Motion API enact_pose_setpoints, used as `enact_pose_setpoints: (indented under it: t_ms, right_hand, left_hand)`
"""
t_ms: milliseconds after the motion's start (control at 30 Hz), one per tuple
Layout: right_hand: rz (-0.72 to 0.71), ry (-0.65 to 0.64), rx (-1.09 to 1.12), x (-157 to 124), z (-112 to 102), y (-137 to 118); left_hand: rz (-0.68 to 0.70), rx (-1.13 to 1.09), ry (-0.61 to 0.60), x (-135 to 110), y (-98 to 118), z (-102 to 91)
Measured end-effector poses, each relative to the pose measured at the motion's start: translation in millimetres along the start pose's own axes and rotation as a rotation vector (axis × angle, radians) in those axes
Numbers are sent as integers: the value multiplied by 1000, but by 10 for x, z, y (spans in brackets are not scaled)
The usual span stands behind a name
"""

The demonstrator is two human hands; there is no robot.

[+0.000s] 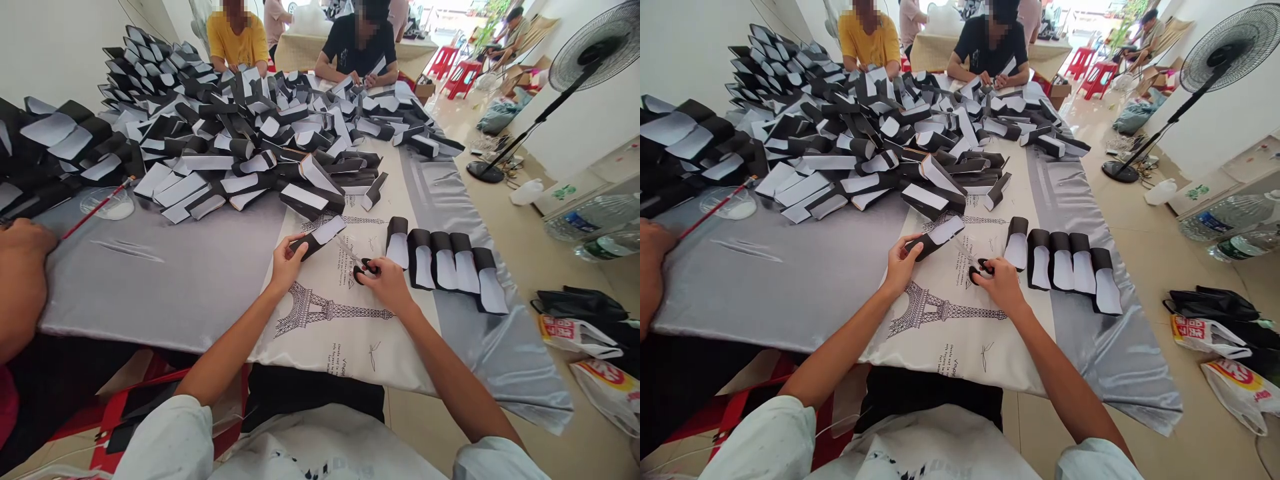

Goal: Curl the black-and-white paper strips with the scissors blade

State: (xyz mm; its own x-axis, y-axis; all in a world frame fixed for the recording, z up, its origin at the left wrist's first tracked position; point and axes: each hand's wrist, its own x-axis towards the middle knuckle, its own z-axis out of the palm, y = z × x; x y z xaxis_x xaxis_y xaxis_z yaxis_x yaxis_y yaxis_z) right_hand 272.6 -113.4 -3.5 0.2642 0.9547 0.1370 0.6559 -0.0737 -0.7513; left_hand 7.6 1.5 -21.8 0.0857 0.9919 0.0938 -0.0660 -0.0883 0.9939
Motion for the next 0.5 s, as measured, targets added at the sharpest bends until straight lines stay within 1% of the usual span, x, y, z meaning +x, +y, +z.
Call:
enact_pose_setpoints:
  t_ms: [100,267,500]
  right_hand:
    - [-9,15,6,-4,14,-1]
    - [-27,3,1,16,-8,15]
    - [22,43,-10,10,5,-6]
  left_hand:
    - [12,12,0,4,-15,-5]
    - [33,15,-4,12,-36,-11]
    - [35,27,0,30,-90,-30]
